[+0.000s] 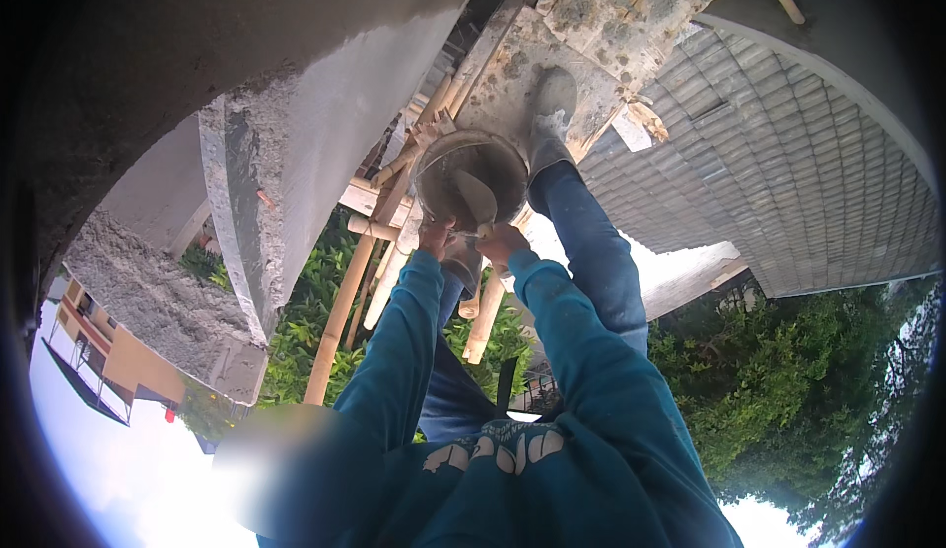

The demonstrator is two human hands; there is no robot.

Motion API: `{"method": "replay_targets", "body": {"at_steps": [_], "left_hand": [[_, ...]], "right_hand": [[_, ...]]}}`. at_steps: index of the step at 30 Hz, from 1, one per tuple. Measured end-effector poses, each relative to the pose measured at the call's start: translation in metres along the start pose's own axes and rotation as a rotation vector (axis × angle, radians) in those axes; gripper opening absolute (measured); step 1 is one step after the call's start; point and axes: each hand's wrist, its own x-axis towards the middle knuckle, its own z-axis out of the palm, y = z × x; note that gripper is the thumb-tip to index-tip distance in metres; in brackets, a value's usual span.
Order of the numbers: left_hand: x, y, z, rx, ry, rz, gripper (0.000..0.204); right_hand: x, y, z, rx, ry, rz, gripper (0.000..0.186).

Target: The person scoops cement from a bucket with a trowel and applies it to a wall surface, smoothing it with the trowel and a straightedge. The person works on a vertical wall section from a first-person perspective, repeatedly loading and spreading the material.

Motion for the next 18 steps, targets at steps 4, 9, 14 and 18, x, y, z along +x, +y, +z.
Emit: {"method": "replay_targets", "body": {"at_steps": [4,9,14,18], "left_hand": [[0.029,-0.039,0.000,-0.088,-0.069,-0.017,0.049],[0.059,-0.050,-0.018,-0.015,-0.227,-0.089,0.045],[0.043,-0.026,-0.022,0.259,-0.124,0.043,0.090],[0.001,0.013,-0.032,0.291,-0.076,0.124,0.106]], "right_hand": [[0.022,0.021,0.018,-0.026,0.059,-0.018,0.046],[0.037,0.047,0.035,0.058,0.076,0.032,0.047],[0.045,0.052,0.037,-0.004,0.054,0.168,0.056],[0.043,0.055,0.046,-0.148,0.192,0.213,0.060]]}}
